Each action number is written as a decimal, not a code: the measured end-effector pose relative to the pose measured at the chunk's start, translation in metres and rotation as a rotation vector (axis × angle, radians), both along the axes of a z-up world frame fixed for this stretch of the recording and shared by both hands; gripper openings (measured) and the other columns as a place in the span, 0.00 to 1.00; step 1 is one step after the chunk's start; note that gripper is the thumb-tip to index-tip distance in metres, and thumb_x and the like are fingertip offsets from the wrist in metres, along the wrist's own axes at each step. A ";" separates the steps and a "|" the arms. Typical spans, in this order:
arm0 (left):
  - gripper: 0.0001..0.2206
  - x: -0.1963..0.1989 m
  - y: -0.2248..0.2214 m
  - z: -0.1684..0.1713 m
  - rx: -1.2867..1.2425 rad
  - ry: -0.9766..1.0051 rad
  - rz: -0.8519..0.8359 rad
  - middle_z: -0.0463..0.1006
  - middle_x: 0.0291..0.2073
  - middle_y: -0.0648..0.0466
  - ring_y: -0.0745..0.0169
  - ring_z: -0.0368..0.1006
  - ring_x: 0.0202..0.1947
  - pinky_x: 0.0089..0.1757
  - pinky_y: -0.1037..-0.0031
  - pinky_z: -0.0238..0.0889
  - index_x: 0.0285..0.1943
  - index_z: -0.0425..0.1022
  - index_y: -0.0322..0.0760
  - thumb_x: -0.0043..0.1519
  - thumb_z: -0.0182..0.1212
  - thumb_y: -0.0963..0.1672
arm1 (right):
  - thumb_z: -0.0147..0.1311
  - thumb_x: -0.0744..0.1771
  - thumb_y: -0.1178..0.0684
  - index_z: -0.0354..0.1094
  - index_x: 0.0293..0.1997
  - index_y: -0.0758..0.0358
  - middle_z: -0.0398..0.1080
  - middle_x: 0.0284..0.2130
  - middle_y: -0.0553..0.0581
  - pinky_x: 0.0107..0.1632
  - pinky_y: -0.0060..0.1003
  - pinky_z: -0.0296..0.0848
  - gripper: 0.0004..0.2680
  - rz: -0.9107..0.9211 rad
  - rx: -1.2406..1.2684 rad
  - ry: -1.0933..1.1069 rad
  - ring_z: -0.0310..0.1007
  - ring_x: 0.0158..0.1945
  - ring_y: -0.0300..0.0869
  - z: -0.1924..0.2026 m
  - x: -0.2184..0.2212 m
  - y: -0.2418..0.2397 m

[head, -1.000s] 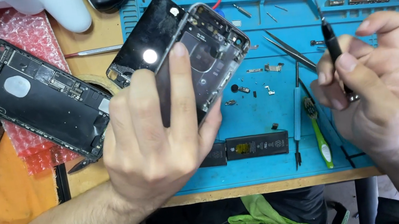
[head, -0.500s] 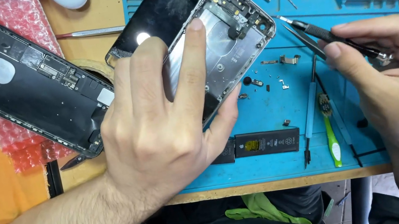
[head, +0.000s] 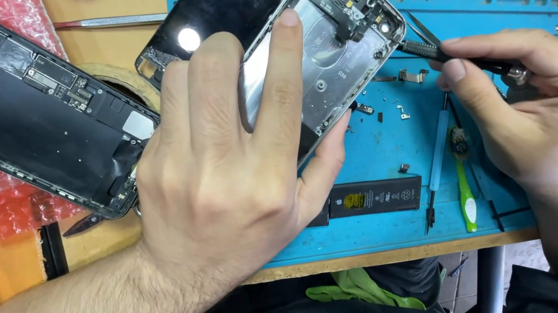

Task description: Assembling internal components of a smartphone using precision tools on a repair bench.

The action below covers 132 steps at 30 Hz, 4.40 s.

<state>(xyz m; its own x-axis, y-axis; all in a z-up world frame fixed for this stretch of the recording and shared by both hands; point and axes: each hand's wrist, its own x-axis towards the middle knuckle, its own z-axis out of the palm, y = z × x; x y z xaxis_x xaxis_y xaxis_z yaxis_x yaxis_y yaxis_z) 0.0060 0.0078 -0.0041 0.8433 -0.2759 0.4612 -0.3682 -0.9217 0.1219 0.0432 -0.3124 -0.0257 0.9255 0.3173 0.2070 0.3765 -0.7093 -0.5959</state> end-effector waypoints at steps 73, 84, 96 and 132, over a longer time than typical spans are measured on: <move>0.26 0.014 0.018 -0.002 -0.185 0.051 0.026 0.70 0.57 0.39 0.43 0.74 0.55 0.51 0.53 0.81 0.82 0.73 0.32 0.86 0.79 0.52 | 0.46 0.81 0.59 0.62 0.74 0.87 0.74 0.59 0.84 0.66 0.51 0.85 0.15 0.040 0.394 0.312 0.81 0.55 0.62 -0.002 0.010 0.002; 0.28 0.016 0.016 -0.007 -0.184 0.025 0.018 0.67 0.53 0.42 0.45 0.74 0.51 0.39 0.60 0.78 0.76 0.77 0.28 0.82 0.85 0.52 | 0.45 0.80 0.61 0.62 0.73 0.88 0.74 0.56 0.86 0.64 0.53 0.85 0.14 0.081 0.380 0.280 0.81 0.52 0.63 -0.002 0.010 0.004; 0.28 0.016 0.014 -0.006 -0.200 0.046 0.007 0.65 0.51 0.44 0.47 0.71 0.48 0.35 0.62 0.76 0.74 0.77 0.28 0.81 0.86 0.53 | 0.47 0.80 0.61 0.64 0.72 0.88 0.75 0.55 0.84 0.63 0.51 0.83 0.13 0.055 0.359 0.261 0.81 0.51 0.61 -0.001 0.011 0.005; 0.27 0.005 -0.004 0.000 -0.486 0.534 -0.303 0.70 0.49 0.43 0.41 0.75 0.43 0.35 0.49 0.75 0.71 0.77 0.36 0.68 0.69 0.53 | 0.35 0.84 0.41 0.62 0.78 0.52 0.67 0.50 0.49 0.68 0.41 0.77 0.15 -0.278 0.561 0.201 0.70 0.52 0.43 -0.050 0.007 -0.089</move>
<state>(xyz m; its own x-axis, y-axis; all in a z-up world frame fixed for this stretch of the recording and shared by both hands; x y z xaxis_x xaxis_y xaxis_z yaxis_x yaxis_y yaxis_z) 0.0107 0.0037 -0.0038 0.9053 -0.4004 0.1418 -0.3727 -0.5885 0.7175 0.0498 -0.4013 -0.0756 0.9952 -0.0454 0.0862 0.0669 -0.3253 -0.9432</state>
